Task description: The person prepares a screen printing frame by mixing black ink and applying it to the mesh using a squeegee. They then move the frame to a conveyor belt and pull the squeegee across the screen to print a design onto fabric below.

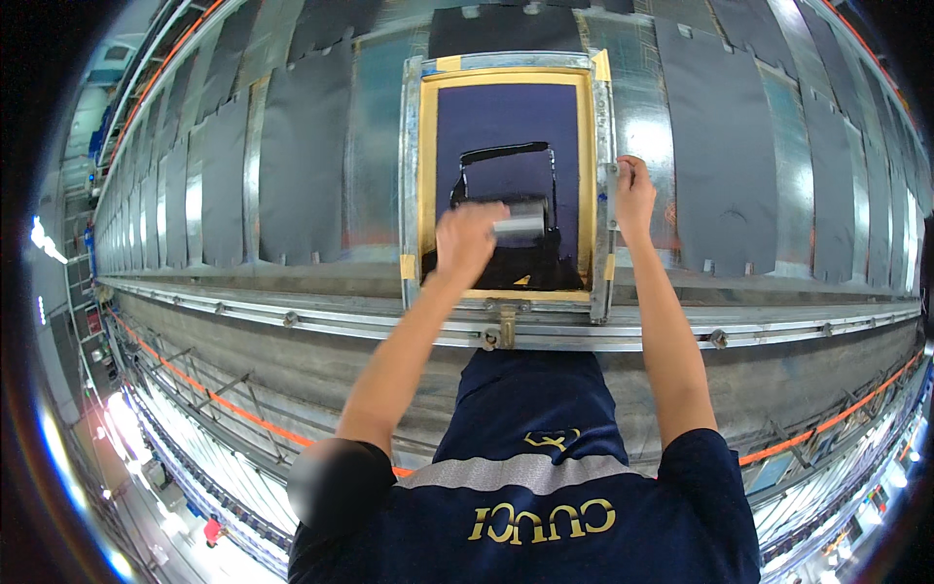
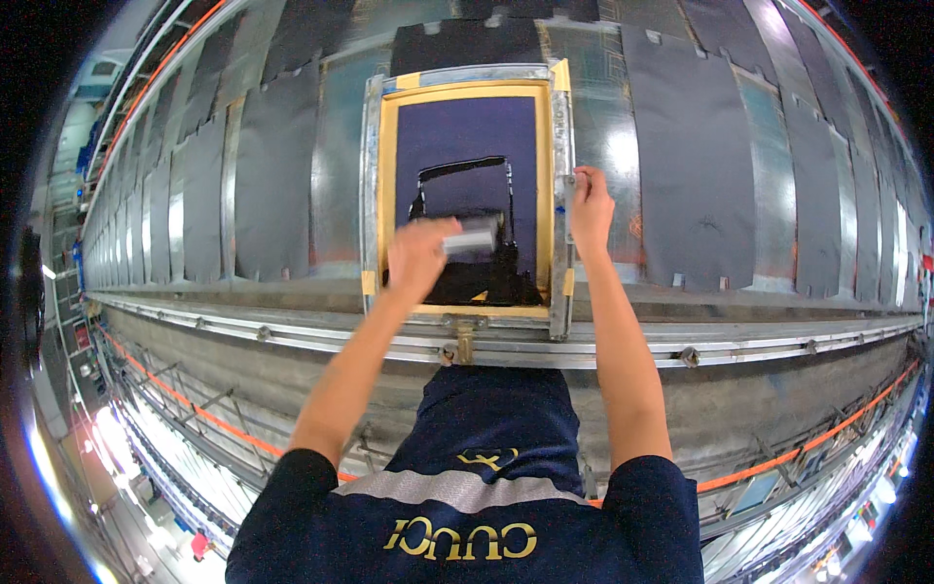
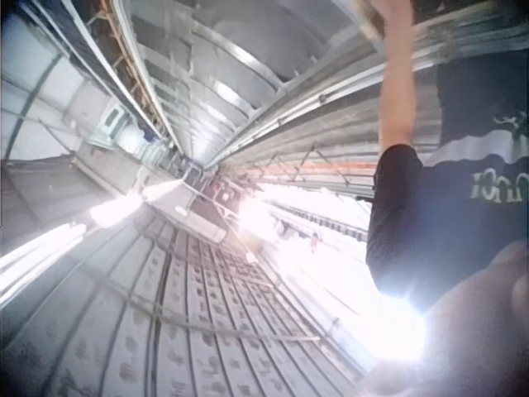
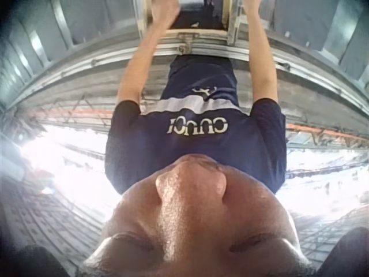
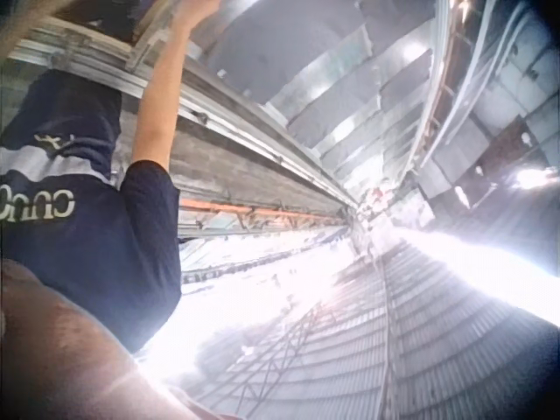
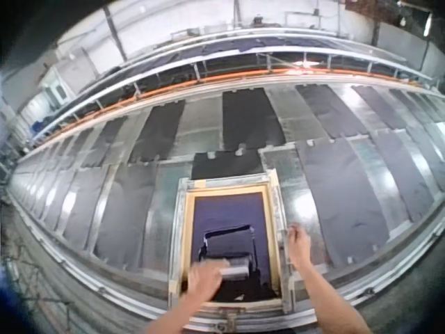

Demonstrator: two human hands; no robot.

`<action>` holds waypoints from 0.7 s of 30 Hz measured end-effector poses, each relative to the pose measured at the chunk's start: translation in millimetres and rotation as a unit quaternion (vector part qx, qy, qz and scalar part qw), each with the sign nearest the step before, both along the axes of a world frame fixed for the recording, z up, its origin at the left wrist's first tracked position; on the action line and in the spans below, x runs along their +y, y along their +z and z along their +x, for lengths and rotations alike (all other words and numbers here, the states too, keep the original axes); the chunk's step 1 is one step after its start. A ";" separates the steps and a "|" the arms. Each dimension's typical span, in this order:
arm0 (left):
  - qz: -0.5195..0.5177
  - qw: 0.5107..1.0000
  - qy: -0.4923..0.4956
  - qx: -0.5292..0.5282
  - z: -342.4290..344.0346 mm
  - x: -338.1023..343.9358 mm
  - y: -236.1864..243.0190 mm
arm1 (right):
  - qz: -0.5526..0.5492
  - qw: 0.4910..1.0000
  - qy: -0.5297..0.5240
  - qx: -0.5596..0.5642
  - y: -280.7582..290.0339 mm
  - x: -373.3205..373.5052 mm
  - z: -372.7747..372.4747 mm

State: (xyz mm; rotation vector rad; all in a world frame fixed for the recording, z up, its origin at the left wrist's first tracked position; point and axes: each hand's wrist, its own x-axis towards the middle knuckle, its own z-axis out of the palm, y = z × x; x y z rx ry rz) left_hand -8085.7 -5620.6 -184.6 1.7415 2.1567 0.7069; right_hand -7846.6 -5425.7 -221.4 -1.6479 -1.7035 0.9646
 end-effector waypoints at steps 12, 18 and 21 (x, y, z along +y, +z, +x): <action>-0.015 0.996 -0.018 0.092 -0.3 26.3 -9.4 | -0.032 0.999 -0.002 0.021 5.1 1.4 -1.4; 0.028 0.999 -0.006 0.042 5.9 -1.5 -9.0 | -0.014 1.000 -0.005 0.001 7.6 0.8 -0.8; 0.037 0.998 0.045 -0.001 -26.7 60.5 -6.6 | 0.010 1.000 0.010 0.001 3.4 1.3 -2.4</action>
